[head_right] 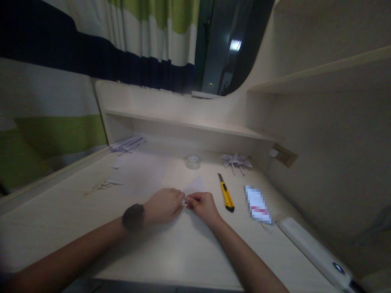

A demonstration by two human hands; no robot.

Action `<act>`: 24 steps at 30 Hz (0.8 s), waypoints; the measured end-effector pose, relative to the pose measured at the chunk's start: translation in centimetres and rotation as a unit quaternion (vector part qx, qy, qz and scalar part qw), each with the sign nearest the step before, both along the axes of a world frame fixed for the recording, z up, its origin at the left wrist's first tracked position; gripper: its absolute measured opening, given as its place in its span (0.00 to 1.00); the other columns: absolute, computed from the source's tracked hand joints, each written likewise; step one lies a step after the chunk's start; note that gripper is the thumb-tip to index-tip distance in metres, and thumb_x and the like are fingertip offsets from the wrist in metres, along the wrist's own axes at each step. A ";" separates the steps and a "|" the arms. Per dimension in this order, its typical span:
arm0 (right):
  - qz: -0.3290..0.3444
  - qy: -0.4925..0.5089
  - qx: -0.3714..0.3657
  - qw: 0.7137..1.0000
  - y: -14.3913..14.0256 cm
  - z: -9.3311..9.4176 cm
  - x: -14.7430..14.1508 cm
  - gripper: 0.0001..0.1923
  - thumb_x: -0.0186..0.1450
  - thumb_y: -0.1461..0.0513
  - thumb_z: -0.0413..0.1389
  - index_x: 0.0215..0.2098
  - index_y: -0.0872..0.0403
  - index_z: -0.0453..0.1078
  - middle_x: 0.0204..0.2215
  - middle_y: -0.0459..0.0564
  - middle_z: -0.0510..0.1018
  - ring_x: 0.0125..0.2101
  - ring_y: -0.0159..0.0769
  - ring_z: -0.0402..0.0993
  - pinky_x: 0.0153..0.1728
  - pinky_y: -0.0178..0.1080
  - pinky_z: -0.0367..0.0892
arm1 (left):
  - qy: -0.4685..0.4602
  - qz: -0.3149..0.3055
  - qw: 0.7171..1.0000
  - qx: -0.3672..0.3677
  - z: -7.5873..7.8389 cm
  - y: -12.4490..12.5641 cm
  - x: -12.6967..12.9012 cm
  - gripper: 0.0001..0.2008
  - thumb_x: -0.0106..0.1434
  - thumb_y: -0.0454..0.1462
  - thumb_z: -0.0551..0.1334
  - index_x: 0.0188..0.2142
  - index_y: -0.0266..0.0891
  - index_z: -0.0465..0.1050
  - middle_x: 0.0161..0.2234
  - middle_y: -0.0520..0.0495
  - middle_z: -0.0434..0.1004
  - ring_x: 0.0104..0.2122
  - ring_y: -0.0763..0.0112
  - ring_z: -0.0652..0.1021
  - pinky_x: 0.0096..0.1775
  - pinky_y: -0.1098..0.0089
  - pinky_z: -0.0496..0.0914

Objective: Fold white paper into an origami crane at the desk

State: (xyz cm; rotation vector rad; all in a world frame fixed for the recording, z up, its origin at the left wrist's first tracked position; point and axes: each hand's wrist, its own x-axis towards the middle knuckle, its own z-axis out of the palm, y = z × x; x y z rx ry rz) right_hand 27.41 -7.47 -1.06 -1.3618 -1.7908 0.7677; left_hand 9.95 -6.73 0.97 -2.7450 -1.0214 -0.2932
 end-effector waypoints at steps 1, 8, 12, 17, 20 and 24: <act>-0.004 0.010 -0.008 1.000 0.0 0.0 -0.1 0.16 0.59 0.55 0.56 0.29 0.59 0.78 0.22 0.51 0.79 0.22 0.34 0.72 0.25 0.33 0.65 | 0.007 0.009 1.000 -0.002 0.1 0.4 0.1 0.09 0.64 0.34 0.52 0.36 0.34 0.70 0.31 0.40 0.77 0.31 0.60 0.77 0.33 0.63 0.69; -0.089 -0.079 0.048 0.992 2.3 2.7 4.4 0.15 0.62 0.56 0.52 0.34 0.57 0.77 0.26 0.52 0.80 0.27 0.37 0.76 0.28 0.34 0.64 | -0.038 0.115 0.992 0.020 1.6 7.0 0.7 0.14 0.66 0.37 0.50 0.36 0.36 0.74 0.31 0.39 0.78 0.33 0.60 0.78 0.34 0.66 0.67; -0.237 -0.306 0.081 0.918 4.1 3.0 9.0 0.14 0.63 0.58 0.50 0.35 0.55 0.77 0.32 0.55 0.81 0.34 0.42 0.76 0.31 0.35 0.62 | -0.109 0.206 0.972 -0.010 2.3 13.1 1.1 0.16 0.65 0.44 0.52 0.40 0.40 0.76 0.36 0.41 0.79 0.38 0.61 0.78 0.36 0.69 0.67; -0.250 -0.342 0.093 0.901 5.4 1.8 10.3 0.15 0.65 0.61 0.48 0.41 0.54 0.76 0.38 0.53 0.80 0.36 0.41 0.76 0.35 0.35 0.63 | -0.118 0.253 0.959 -0.050 1.4 18.9 2.2 0.16 0.62 0.45 0.55 0.39 0.38 0.76 0.36 0.39 0.79 0.36 0.62 0.78 0.34 0.71 0.67; -0.206 -0.333 0.137 0.910 7.1 2.0 9.7 0.16 0.64 0.63 0.48 0.43 0.55 0.75 0.42 0.53 0.79 0.42 0.40 0.74 0.41 0.34 0.63 | -0.110 0.250 0.960 -0.055 0.6 20.4 2.6 0.17 0.63 0.44 0.54 0.37 0.36 0.77 0.35 0.37 0.79 0.36 0.61 0.78 0.33 0.70 0.67; -0.133 -0.303 0.132 0.934 11.9 2.8 8.3 0.16 0.62 0.65 0.49 0.44 0.54 0.75 0.42 0.52 0.79 0.43 0.39 0.74 0.45 0.34 0.62 | -0.099 0.233 0.966 -0.055 0.0 21.2 2.7 0.15 0.63 0.42 0.55 0.39 0.37 0.77 0.36 0.37 0.79 0.36 0.60 0.78 0.34 0.69 0.66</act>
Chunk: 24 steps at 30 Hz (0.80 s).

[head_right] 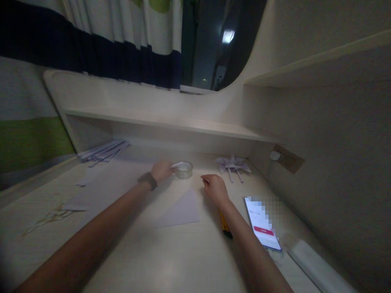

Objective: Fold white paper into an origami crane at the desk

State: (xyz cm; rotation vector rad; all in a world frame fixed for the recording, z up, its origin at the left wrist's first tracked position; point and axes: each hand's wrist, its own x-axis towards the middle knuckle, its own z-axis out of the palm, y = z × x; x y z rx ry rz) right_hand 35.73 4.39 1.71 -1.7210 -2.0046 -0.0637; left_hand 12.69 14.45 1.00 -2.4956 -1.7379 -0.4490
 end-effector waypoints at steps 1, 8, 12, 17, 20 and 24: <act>0.009 0.012 -0.016 1.000 1.5 0.3 -0.6 0.16 0.62 0.65 0.49 0.43 0.54 0.76 0.42 0.52 0.79 0.43 0.38 0.74 0.45 0.34 0.62 | 0.002 -0.004 1.000 0.001 -0.1 0.1 0.0 0.15 0.63 0.42 0.55 0.40 0.37 0.77 0.36 0.38 0.79 0.37 0.60 0.78 0.34 0.69 0.66; 0.045 0.002 -0.108 0.993 11.4 1.7 -5.9 0.13 0.62 0.59 0.53 0.40 0.54 0.77 0.35 0.51 0.81 0.35 0.35 0.75 0.33 0.31 0.62 | 0.018 -0.030 0.999 0.016 -0.5 -0.1 -0.5 0.15 0.64 0.42 0.54 0.39 0.39 0.77 0.33 0.38 0.79 0.36 0.58 0.78 0.35 0.67 0.66; 0.072 -0.016 -0.167 0.983 14.2 1.4 -7.6 0.15 0.59 0.54 0.57 0.34 0.55 0.79 0.25 0.49 0.79 0.27 0.32 0.72 0.25 0.30 0.58 | 0.030 -0.041 0.998 0.020 -0.5 -0.4 -1.0 0.16 0.64 0.42 0.53 0.40 0.38 0.77 0.34 0.36 0.79 0.36 0.56 0.78 0.36 0.65 0.66; 0.098 -0.026 -0.218 0.971 15.4 1.1 -7.9 0.15 0.54 0.53 0.60 0.31 0.55 0.79 0.21 0.47 0.76 0.22 0.29 0.69 0.23 0.29 0.57 | 0.054 -0.073 0.995 0.030 -0.2 -0.8 -1.3 0.14 0.62 0.38 0.55 0.43 0.41 0.76 0.34 0.39 0.79 0.35 0.57 0.78 0.36 0.65 0.67; 0.092 -0.026 -0.232 0.968 16.0 0.9 -8.1 0.13 0.52 0.56 0.60 0.30 0.56 0.79 0.22 0.48 0.76 0.23 0.29 0.69 0.23 0.29 0.57 | 0.070 -0.092 0.992 0.043 0.1 -1.3 -1.2 0.13 0.61 0.35 0.54 0.40 0.40 0.77 0.32 0.39 0.79 0.34 0.57 0.78 0.35 0.65 0.66; 0.086 -0.022 -0.247 0.965 16.5 0.6 -8.2 0.13 0.52 0.56 0.60 0.30 0.58 0.79 0.22 0.49 0.76 0.23 0.30 0.69 0.23 0.30 0.58 | 0.082 -0.111 0.989 0.043 0.9 -2.2 -1.2 0.14 0.61 0.34 0.52 0.36 0.38 0.77 0.31 0.39 0.78 0.33 0.58 0.78 0.35 0.65 0.66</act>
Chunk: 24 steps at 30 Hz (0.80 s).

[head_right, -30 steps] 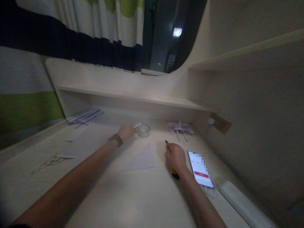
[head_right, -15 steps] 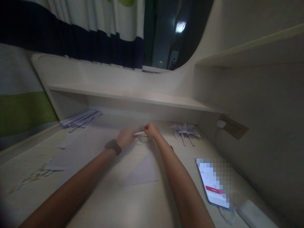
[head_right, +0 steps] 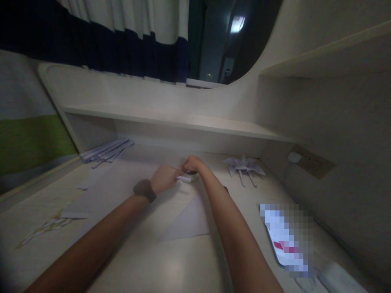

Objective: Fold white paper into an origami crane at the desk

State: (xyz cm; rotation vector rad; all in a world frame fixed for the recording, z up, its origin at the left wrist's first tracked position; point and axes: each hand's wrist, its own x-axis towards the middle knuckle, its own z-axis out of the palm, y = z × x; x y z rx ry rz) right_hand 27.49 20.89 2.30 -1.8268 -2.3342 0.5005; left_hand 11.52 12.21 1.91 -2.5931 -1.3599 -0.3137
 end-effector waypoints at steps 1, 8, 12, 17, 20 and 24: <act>0.001 0.002 -0.005 1.000 0.0 0.0 0.0 0.13 0.51 0.56 0.60 0.29 0.58 0.78 0.22 0.49 0.76 0.22 0.30 0.69 0.23 0.30 0.59 | 0.003 -0.003 1.000 -0.006 0.3 -0.2 0.0 0.13 0.60 0.34 0.53 0.35 0.38 0.77 0.31 0.39 0.78 0.34 0.58 0.78 0.35 0.65 0.66; 0.003 0.018 -0.023 1.000 -0.5 0.0 0.0 0.11 0.52 0.59 0.59 0.27 0.60 0.78 0.19 0.48 0.74 0.18 0.26 0.66 0.22 0.29 0.59 | 0.014 -0.023 0.999 -0.035 1.5 -0.6 0.2 0.11 0.57 0.36 0.57 0.33 0.38 0.78 0.31 0.38 0.78 0.35 0.56 0.77 0.36 0.64 0.66; 0.001 0.031 0.011 0.999 -1.0 0.3 0.2 0.13 0.51 0.57 0.62 0.28 0.60 0.78 0.19 0.47 0.74 0.21 0.27 0.67 0.24 0.29 0.59 | -0.004 -0.021 0.999 -0.028 1.2 0.0 -0.2 0.14 0.59 0.39 0.57 0.41 0.41 0.76 0.34 0.39 0.78 0.36 0.56 0.77 0.36 0.64 0.67; -0.021 0.064 0.092 0.994 -2.6 0.6 1.2 0.21 0.63 0.51 0.51 0.39 0.59 0.77 0.27 0.49 0.78 0.26 0.29 0.71 0.26 0.29 0.59 | -0.040 -0.014 0.997 -0.057 0.6 0.7 -0.7 0.16 0.63 0.41 0.54 0.47 0.42 0.73 0.40 0.42 0.78 0.40 0.59 0.77 0.41 0.65 0.67; -0.057 0.059 0.138 0.987 -5.1 1.0 3.1 0.21 0.67 0.55 0.45 0.42 0.58 0.76 0.32 0.51 0.79 0.31 0.32 0.73 0.29 0.30 0.60 | -0.061 -0.018 0.996 -0.068 0.5 0.7 -0.7 0.16 0.63 0.41 0.54 0.46 0.40 0.73 0.42 0.42 0.77 0.43 0.60 0.76 0.43 0.67 0.66; -0.122 -0.058 0.174 0.975 -11.5 0.9 6.7 0.16 0.63 0.56 0.51 0.33 0.58 0.77 0.30 0.58 0.79 0.34 0.41 0.75 0.33 0.36 0.61 | -0.080 -0.016 0.994 -0.076 0.6 0.6 -0.7 0.15 0.61 0.42 0.56 0.45 0.40 0.73 0.42 0.42 0.77 0.44 0.60 0.75 0.44 0.68 0.66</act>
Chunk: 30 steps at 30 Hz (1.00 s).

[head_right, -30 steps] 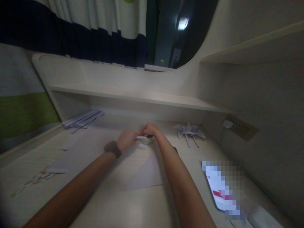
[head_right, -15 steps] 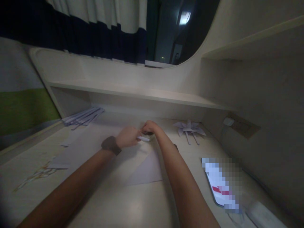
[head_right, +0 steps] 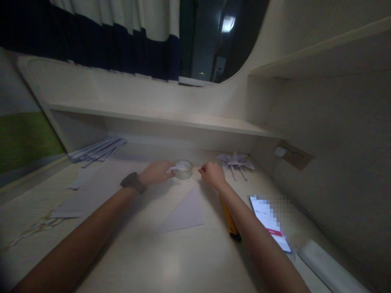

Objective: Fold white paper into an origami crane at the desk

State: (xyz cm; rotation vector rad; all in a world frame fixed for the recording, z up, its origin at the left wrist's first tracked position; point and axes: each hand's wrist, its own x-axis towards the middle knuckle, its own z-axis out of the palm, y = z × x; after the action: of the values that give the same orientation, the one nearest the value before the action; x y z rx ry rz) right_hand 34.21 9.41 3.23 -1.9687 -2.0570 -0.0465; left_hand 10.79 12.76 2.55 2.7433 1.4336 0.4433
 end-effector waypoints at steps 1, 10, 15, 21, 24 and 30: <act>-0.030 -0.060 0.000 0.998 -2.0 -0.2 0.9 0.17 0.64 0.55 0.51 0.32 0.58 0.76 0.30 0.60 0.79 0.35 0.43 0.75 0.33 0.37 0.62 | 0.000 -0.002 1.000 0.000 0.0 0.0 -0.1 0.15 0.61 0.42 0.56 0.45 0.40 0.73 0.42 0.42 0.77 0.43 0.61 0.75 0.43 0.68 0.66; -0.120 -0.151 -0.108 0.975 -11.4 -2.5 4.5 0.27 0.63 0.44 0.47 0.35 0.59 0.71 0.34 0.63 0.77 0.35 0.49 0.75 0.31 0.41 0.64 | 0.012 0.009 0.999 0.037 -0.4 0.8 -0.4 0.14 0.62 0.41 0.55 0.43 0.39 0.74 0.43 0.41 0.77 0.42 0.61 0.76 0.42 0.69 0.66; -0.134 -0.112 -0.121 0.977 -10.3 -3.0 4.7 0.21 0.63 0.49 0.48 0.37 0.58 0.70 0.37 0.62 0.76 0.37 0.47 0.75 0.32 0.40 0.63 | 0.019 -0.006 0.999 0.035 -0.3 0.7 -0.4 0.16 0.62 0.42 0.53 0.46 0.40 0.73 0.40 0.41 0.78 0.39 0.60 0.77 0.39 0.68 0.67; -0.125 -0.062 -0.091 0.986 -10.3 -2.2 2.9 0.16 0.66 0.55 0.47 0.44 0.60 0.64 0.33 0.60 0.78 0.32 0.44 0.76 0.27 0.36 0.58 | 0.030 -0.015 0.999 0.030 0.1 0.7 -0.6 0.15 0.60 0.41 0.55 0.42 0.39 0.75 0.37 0.41 0.79 0.37 0.61 0.77 0.37 0.68 0.67; -0.046 -0.033 -0.056 0.997 -10.8 -1.2 0.5 0.13 0.65 0.57 0.48 0.44 0.57 0.62 0.32 0.57 0.78 0.33 0.43 0.75 0.28 0.35 0.57 | 0.014 -0.020 1.000 0.007 0.4 0.6 -0.7 0.14 0.60 0.40 0.55 0.40 0.39 0.76 0.39 0.41 0.79 0.38 0.62 0.77 0.38 0.69 0.67; 0.051 -0.058 -0.044 0.996 -10.7 -0.6 -4.8 0.09 0.65 0.59 0.48 0.39 0.55 0.65 0.34 0.55 0.79 0.33 0.40 0.75 0.28 0.34 0.57 | -0.006 -0.022 1.000 -0.019 0.6 0.5 -0.6 0.14 0.60 0.40 0.56 0.41 0.39 0.76 0.37 0.42 0.79 0.38 0.63 0.77 0.38 0.70 0.67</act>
State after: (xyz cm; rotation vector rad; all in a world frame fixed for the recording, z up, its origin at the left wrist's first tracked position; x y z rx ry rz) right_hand 29.45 -1.32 2.63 -1.9505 -2.2675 -0.0490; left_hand 10.16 13.26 3.17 2.7311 1.3625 0.4270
